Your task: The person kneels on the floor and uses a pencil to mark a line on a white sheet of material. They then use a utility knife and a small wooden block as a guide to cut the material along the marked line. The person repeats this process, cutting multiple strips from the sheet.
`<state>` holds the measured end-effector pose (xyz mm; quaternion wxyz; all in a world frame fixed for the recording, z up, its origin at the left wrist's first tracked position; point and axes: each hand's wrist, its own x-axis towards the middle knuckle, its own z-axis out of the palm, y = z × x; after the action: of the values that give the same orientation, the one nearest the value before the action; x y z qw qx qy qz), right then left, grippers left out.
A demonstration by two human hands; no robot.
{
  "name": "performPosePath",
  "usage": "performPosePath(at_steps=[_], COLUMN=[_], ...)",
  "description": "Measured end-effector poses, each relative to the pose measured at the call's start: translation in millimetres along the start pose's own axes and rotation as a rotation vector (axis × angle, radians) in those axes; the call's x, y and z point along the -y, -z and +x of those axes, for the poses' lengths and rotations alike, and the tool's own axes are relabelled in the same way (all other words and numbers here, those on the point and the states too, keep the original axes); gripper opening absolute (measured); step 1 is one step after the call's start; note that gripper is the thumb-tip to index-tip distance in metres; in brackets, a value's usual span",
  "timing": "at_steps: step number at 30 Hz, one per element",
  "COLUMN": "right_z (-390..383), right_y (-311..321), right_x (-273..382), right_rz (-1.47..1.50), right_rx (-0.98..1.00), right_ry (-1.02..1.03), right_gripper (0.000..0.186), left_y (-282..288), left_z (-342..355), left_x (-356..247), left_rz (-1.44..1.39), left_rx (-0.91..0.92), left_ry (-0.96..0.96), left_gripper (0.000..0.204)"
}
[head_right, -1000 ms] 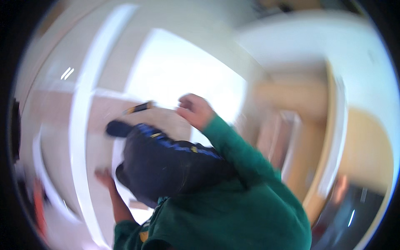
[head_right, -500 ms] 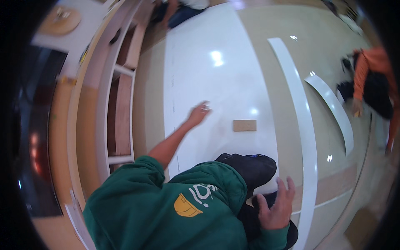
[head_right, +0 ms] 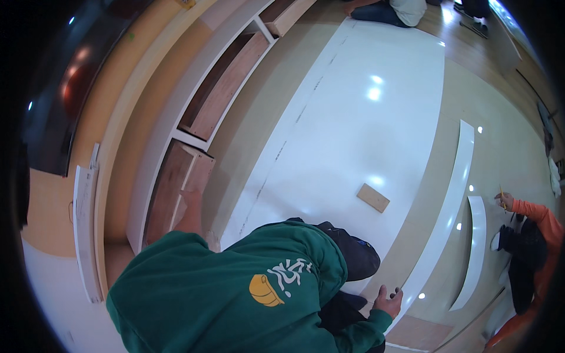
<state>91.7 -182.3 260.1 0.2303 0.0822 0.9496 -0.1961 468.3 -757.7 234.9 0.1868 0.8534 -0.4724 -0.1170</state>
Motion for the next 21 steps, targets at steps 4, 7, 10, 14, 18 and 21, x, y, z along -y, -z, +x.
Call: performPosePath(at_steps=[4, 7, 10, 14, 18, 21], right_z=[11, 12, 13, 7, 24, 28], right_y=[-15, -21, -27, -36, -39, -50], right_x=[-10, -21, -27, -15, -15, -18], right_rz=[-0.05, -0.088, -0.135, -0.193, -0.201, -0.227], right_rx=[0.1, 0.114, 0.161, 0.276, 0.271, 0.328], right_ry=[-0.012, -0.011, -0.042, -0.034, -0.012, -0.006], right_gripper=[0.063, 0.06, 0.06, 0.059, 0.058, 0.057], left_y=[28, 29, 20, 40, 52, 82], left_z=[7, 26, 55, 95, 4, 25], left_x=[35, 26, 26, 97, 89, 130], left_rz=[0.042, 0.051, 0.08, 0.197, 0.216, 0.334], left_rx=[-0.098, -0.09, -0.194, -0.222, -0.156, -0.142], left_ry=[-0.111, -0.304, -0.414, -0.206, -0.037, -0.205], left_gripper=[0.093, 0.091, 0.088, 0.085, 0.083, 0.084])
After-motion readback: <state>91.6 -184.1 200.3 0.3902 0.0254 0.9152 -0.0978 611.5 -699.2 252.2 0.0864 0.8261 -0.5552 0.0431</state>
